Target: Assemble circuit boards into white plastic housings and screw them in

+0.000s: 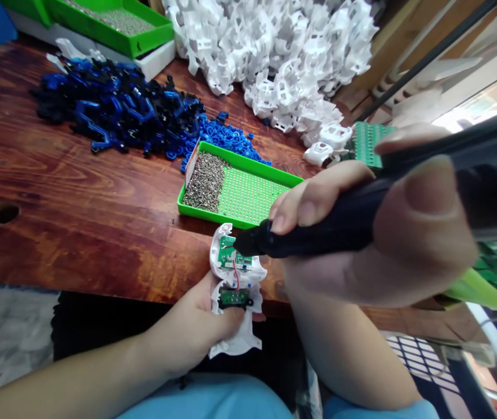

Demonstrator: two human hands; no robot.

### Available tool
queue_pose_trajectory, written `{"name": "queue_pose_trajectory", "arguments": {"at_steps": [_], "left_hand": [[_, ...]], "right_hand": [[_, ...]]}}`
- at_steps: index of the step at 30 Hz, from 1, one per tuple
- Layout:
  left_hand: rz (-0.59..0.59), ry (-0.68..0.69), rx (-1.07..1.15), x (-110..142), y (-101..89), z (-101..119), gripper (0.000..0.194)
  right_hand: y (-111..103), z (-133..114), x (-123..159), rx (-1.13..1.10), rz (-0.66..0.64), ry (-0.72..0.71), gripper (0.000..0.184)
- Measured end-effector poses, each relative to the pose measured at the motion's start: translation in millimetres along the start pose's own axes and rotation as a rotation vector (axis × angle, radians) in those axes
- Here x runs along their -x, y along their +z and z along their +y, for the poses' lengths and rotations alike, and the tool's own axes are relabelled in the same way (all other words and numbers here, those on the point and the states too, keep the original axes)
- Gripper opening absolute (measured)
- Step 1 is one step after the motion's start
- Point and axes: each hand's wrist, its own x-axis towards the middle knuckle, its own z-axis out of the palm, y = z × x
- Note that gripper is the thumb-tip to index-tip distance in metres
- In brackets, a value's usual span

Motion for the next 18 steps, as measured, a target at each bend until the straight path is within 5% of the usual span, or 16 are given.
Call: {"name": "queue_pose_trajectory", "arguments": {"at_steps": [5, 18], "left_hand": [[-0.026, 0.032, 0.007, -1, -1.2, -2, 0.037], [0.018, 0.0, -0.034, 1, 6.3, 5, 0.046]], "right_hand": [[2, 7, -2, -0.093, 0.129, 0.081, 0.044], [-2, 25, 5, -0.136, 0.047, -0.069, 0.039]]}}
